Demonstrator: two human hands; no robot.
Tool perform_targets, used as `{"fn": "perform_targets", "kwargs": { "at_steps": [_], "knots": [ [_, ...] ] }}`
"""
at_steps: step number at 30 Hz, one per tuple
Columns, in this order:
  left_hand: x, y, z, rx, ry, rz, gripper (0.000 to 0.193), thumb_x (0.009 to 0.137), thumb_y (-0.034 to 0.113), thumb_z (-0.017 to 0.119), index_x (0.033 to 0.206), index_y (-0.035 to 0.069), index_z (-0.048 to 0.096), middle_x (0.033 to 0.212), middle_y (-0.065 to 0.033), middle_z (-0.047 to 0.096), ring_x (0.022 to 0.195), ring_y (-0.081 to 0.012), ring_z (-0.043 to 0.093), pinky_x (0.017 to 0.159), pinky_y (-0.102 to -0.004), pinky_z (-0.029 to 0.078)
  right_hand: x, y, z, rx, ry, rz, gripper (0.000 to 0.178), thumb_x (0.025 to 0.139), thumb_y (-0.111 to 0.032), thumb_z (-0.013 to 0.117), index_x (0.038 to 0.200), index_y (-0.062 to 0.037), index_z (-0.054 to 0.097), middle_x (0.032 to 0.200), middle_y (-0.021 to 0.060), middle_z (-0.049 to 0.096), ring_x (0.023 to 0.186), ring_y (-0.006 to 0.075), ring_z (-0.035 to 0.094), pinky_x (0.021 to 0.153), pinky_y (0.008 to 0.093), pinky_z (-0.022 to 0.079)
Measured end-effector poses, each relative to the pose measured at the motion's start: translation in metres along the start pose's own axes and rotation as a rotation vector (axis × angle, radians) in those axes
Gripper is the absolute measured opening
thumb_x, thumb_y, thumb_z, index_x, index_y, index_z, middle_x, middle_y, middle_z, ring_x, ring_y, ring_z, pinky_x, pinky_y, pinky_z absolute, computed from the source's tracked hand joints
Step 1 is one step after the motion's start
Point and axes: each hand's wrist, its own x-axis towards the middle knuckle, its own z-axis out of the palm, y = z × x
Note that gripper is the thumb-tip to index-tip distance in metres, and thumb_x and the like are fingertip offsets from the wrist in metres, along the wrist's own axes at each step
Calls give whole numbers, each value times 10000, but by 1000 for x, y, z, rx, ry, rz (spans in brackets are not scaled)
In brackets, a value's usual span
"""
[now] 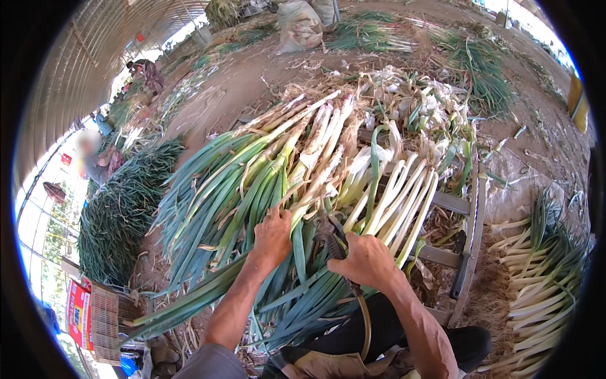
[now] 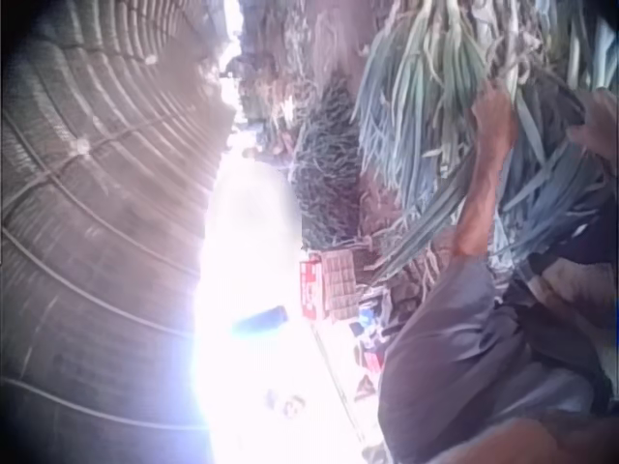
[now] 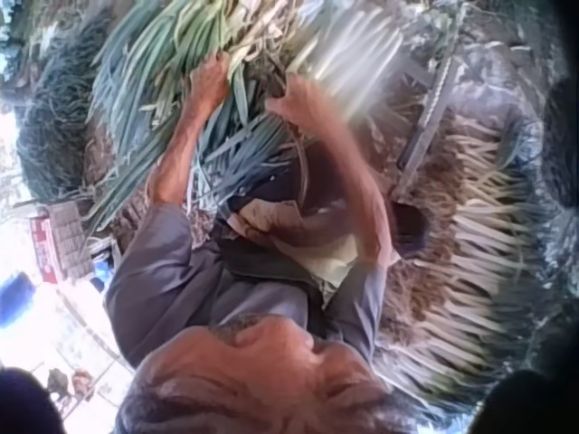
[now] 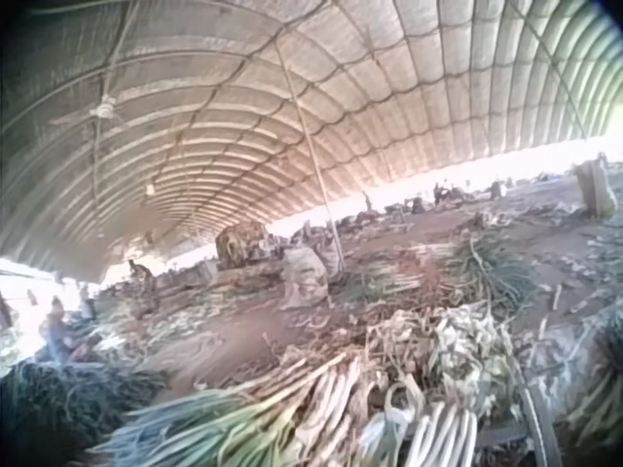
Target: The person sits in a covered processing area and repeatedly trims the roots and outer layers of leeks using a handheld cutting tool. They gather trimmed leeks into bundles and place them into a large upright stack.
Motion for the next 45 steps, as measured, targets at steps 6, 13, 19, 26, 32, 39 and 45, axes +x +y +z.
{"fn": "perform_targets", "kwargs": {
  "at_steps": [6,13,19,26,32,39,45],
  "knots": [
    [7,4,9,68,-140,-29,395,716,-34,668,1089,-7,542,1007,-196,624,985,-396,634,805,-523,496,-4,3,-2,62,64,-58,486,709,-343,712,816,121,619,616,246,635,598,401,666,626,475,553],
    [6,9,9,194,15,19,429,697,-20,686,1099,37,545,1005,-149,613,1074,-343,559,848,-518,436,-2,3,0,80,15,-47,524,697,-386,734,840,103,611,633,260,623,648,428,657,655,471,534],
    [4,8,10,151,46,-29,389,723,-15,647,1092,54,542,1060,-157,582,1049,-348,559,826,-506,426,22,12,1,36,80,4,482,701,-370,720,824,88,632,639,225,647,632,386,669,662,448,548],
    [2,9,9,129,77,-23,322,720,-41,634,1016,55,550,1006,-162,598,1030,-342,559,813,-504,421,50,20,-11,132,41,130,469,697,-362,689,727,107,682,632,208,660,600,346,678,640,428,563],
    [1,9,12,102,71,-66,396,691,14,675,1072,58,574,1045,-161,610,1027,-360,560,804,-510,435,77,40,-8,105,67,166,452,696,-354,688,709,97,680,591,157,638,549,278,642,570,409,534],
    [9,9,-1,-175,-2,-182,493,686,84,723,1160,28,597,1113,-185,638,1056,-390,609,916,-474,496,74,43,-17,179,123,191,454,711,-350,694,685,100,632,562,116,598,527,229,596,529,384,499],
    [17,15,-20,-267,-19,-245,594,685,89,735,1247,24,555,1119,-202,635,1075,-397,616,946,-457,498,16,45,-19,320,20,132,513,722,-400,703,814,100,631,637,168,644,581,260,639,561,398,527]
  ]
}}
